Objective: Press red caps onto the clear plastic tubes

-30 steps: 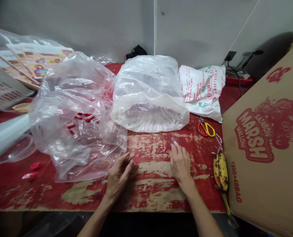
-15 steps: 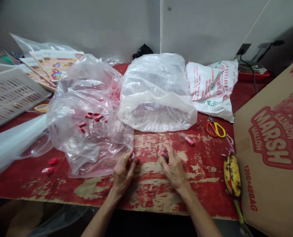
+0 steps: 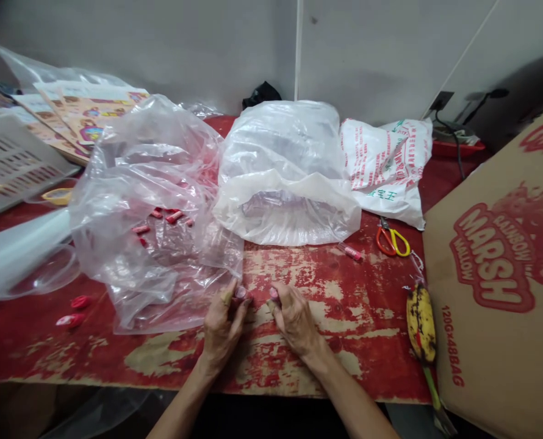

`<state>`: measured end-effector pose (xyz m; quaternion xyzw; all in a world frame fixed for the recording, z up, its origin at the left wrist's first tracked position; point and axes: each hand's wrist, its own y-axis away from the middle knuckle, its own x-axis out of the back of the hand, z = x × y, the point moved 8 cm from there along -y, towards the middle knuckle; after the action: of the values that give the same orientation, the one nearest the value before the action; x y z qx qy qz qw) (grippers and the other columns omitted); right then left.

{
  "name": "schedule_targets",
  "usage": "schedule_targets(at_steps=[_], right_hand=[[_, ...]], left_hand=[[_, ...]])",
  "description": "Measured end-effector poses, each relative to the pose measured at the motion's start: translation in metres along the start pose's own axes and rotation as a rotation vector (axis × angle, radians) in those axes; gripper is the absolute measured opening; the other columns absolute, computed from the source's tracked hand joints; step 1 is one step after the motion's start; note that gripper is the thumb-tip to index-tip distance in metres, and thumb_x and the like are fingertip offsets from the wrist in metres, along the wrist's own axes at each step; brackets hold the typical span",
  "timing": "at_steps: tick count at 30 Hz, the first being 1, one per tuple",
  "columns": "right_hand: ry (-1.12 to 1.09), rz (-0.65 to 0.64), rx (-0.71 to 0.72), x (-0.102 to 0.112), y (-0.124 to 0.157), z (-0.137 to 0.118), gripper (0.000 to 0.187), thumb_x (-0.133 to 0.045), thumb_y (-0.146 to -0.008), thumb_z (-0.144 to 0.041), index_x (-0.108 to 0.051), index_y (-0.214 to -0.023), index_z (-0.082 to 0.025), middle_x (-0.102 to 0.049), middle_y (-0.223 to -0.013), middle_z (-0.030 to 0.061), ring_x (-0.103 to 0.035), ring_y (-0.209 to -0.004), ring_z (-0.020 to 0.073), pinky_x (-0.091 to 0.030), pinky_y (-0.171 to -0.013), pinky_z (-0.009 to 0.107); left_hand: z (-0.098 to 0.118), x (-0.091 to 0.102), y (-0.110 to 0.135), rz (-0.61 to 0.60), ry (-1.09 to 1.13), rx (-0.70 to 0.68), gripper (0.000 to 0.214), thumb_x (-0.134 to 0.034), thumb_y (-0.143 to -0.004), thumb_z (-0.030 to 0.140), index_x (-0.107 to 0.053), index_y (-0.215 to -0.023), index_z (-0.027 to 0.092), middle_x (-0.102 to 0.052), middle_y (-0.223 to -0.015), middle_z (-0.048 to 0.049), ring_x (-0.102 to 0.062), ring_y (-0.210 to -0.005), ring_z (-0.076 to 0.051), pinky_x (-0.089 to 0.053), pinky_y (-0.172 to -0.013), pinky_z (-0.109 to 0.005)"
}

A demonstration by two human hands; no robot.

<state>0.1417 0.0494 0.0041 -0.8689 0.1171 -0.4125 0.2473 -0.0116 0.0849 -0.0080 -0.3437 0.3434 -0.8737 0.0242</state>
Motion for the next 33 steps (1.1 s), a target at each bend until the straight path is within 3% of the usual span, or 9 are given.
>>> schedule_targets(at_steps=[11,16,20,23,29,31,33], right_hand=[[0.038,0.015,-0.017,-0.007,0.007,0.003,0.031,-0.046,-0.092,-0.02,-0.043,-0.122,-0.019,-0.065,-0.091,0.0081,-0.065,-0.075,0.0195,-0.055,-0.068,0.033],[-0.067,0.022,-0.039,-0.009,0.008,0.004,0.038,-0.049,-0.091,-0.021,-0.038,-0.127,-0.021,-0.065,-0.095,0.0074,-0.065,-0.078,0.0185,-0.056,-0.07,0.031],[-0.01,-0.115,0.031,-0.018,-0.001,-0.008,0.047,-0.048,-0.089,-0.015,-0.035,-0.133,-0.022,-0.065,-0.097,0.008,-0.065,-0.083,0.0208,-0.055,-0.073,0.034],[0.047,-0.182,-0.041,-0.023,-0.01,-0.012,0.06,-0.054,-0.087,-0.018,-0.028,-0.14,-0.019,-0.067,-0.101,0.0099,-0.066,-0.082,0.0225,-0.055,-0.071,0.034],[0.333,-0.371,-0.094,-0.047,-0.013,-0.017,0.059,-0.062,-0.084,-0.027,-0.038,-0.137,-0.016,-0.066,-0.101,0.0119,-0.065,-0.078,0.0242,-0.053,-0.066,0.035],[0.327,-0.343,-0.066,-0.036,-0.016,-0.011,0.053,-0.059,-0.086,-0.033,-0.04,-0.134,-0.018,-0.065,-0.102,0.0099,-0.063,-0.079,0.0225,-0.052,-0.064,0.033],[0.373,-0.251,-0.09,-0.009,-0.023,0.008,0.041,-0.053,-0.09,-0.033,-0.047,-0.128,-0.02,-0.064,-0.104,0.01,-0.061,-0.083,0.0219,-0.05,-0.061,0.03]], left_hand=[[0.002,0.002,-0.001,-0.012,0.02,0.018,0.054,-0.054,-0.085,0.019,-0.039,-0.137,0.021,-0.062,-0.116,-0.012,-0.059,-0.107,-0.024,-0.051,-0.09,-0.039],[0.006,0.01,0.0,0.044,0.03,0.009,0.052,-0.055,-0.084,0.016,-0.042,-0.134,0.02,-0.061,-0.117,-0.0126,-0.059,-0.107,-0.024,-0.052,-0.089,-0.04],[0.002,0.016,0.005,0.126,0.044,0.015,0.052,-0.055,-0.083,0.013,-0.043,-0.134,0.02,-0.061,-0.116,-0.0126,-0.06,-0.105,-0.023,-0.054,-0.085,-0.037],[-0.001,0.018,0.007,0.151,0.042,0.022,0.055,-0.055,-0.083,0.013,-0.041,-0.136,0.02,-0.059,-0.116,-0.0132,-0.058,-0.107,-0.025,-0.053,-0.085,-0.038],[0.01,0.012,-0.004,0.064,0.05,-0.083,0.05,-0.052,-0.086,0.016,-0.044,-0.134,0.023,-0.048,-0.129,-0.014,-0.049,-0.119,-0.027,-0.047,-0.095,-0.043],[0.013,0.008,-0.006,0.026,0.048,-0.121,0.046,-0.052,-0.086,0.017,-0.046,-0.132,0.023,-0.046,-0.131,-0.014,-0.049,-0.119,-0.028,-0.046,-0.095,-0.043],[0.012,0.005,-0.005,0.014,0.034,-0.13,0.045,-0.053,-0.086,0.017,-0.047,-0.131,0.022,-0.047,-0.13,-0.0141,-0.05,-0.117,-0.027,-0.047,-0.095,-0.043]])
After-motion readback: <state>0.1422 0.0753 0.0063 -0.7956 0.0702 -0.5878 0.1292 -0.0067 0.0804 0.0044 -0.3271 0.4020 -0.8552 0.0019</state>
